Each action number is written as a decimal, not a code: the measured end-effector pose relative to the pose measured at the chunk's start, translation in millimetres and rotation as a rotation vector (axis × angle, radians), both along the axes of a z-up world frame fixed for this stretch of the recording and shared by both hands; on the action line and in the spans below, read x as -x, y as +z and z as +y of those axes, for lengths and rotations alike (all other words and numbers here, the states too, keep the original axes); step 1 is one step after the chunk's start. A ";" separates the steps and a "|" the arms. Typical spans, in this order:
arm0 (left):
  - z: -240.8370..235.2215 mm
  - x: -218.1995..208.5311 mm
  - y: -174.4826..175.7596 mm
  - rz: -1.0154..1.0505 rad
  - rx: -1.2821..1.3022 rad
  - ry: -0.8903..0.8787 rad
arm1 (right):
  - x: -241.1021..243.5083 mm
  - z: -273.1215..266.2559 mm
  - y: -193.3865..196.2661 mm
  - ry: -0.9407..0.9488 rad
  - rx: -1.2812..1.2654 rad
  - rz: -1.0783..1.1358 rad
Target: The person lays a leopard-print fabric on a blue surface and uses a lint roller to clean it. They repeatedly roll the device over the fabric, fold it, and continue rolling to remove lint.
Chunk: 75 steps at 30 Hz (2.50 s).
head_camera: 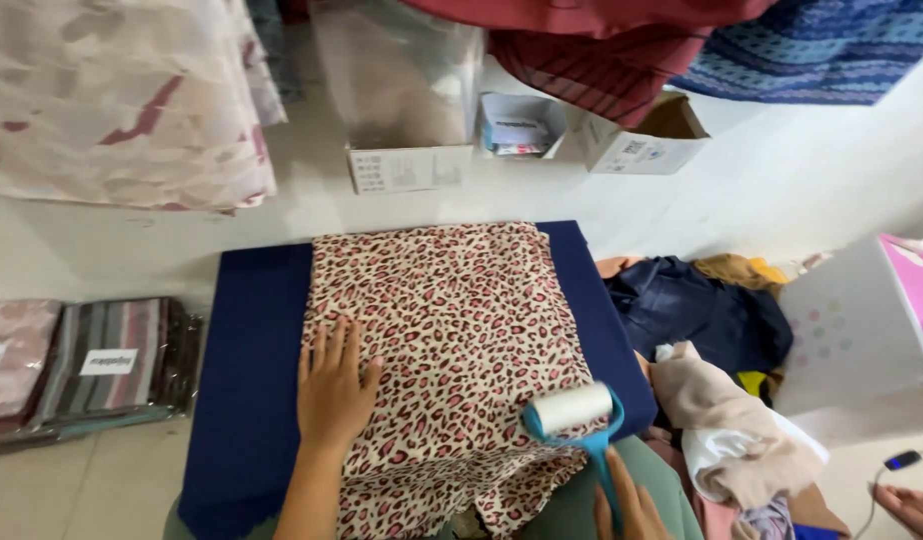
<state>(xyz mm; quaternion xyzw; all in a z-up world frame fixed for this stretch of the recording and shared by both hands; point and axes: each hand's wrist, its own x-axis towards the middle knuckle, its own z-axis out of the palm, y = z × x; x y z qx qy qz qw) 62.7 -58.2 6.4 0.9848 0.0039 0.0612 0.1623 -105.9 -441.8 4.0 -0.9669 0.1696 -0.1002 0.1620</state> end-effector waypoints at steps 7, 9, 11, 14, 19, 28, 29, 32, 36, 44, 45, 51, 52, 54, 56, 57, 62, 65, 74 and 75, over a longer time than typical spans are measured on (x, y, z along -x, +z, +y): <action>0.8 1.1 0.5 -0.013 0.009 0.011 | -159.9 35.1 31.2 0.250 0.054 -0.189; 0.6 1.9 4.6 -0.026 0.007 0.012 | -216.3 44.5 30.0 0.303 0.042 -0.268; -1.8 2.9 13.4 0.087 0.036 0.025 | -269.3 51.3 28.6 0.337 0.067 -0.368; -2.1 1.2 16.1 0.131 0.018 0.032 | -306.7 55.4 34.9 0.334 0.079 -0.318; -0.2 -0.8 10.1 0.101 -0.021 0.030 | -242.9 34.3 43.0 0.331 0.058 -0.201; -0.2 -3.9 5.8 0.118 -0.046 0.043 | -13.8 -37.2 -20.5 0.058 0.005 -0.182; 0.3 -3.4 5.6 0.124 -0.047 0.044 | -1.1 -37.7 -29.0 -0.059 0.081 -0.191; -1.8 -1.4 14.5 0.182 -0.065 0.051 | -27.3 -92.0 -7.3 0.424 -0.024 -0.445; -5.0 -0.5 41.0 0.275 -0.064 0.055 | -107.5 -99.0 92.4 0.327 -0.145 -0.491; -7.3 10.4 71.1 0.455 0.006 0.052 | -244.6 -43.5 281.2 0.183 -0.332 -0.488; -7.2 11.3 74.0 0.446 0.005 0.055 | -257.1 -42.9 281.7 0.187 -0.334 -0.497; 5.6 6.0 37.5 0.296 0.228 0.085 | -315.2 -72.5 255.7 0.101 -0.345 -0.327; 14.9 -2.3 10.6 -0.094 0.512 0.040 | -315.0 -84.0 244.4 0.199 -0.728 -0.409; 26.4 5.7 -9.1 -0.470 0.782 0.019 | -281.6 -83.8 229.3 0.281 -1.115 -0.457; 30.1 35.7 7.3 -0.539 1.085 0.110 | -216.3 -61.4 226.5 0.196 -0.995 -0.494; 36.0 48.1 2.6 -0.517 1.083 0.130 | -206.3 -72.5 186.5 0.188 -0.994 -0.466; 60.5 130.2 6.9 0.137 1.106 0.177 | -114.1 -87.0 50.4 0.153 -0.870 -0.051; 58.8 160.1 52.4 0.636 0.745 0.290 | -84.2 -95.5 19.1 0.185 -0.742 0.131; 41.0 170.0 1.7 0.514 0.585 0.179 | -89.0 -77.9 -41.5 0.215 -0.803 0.044; 38.8 168.8 0.0 0.511 0.585 0.184 | -90.5 -79.2 -47.8 0.220 -0.804 0.045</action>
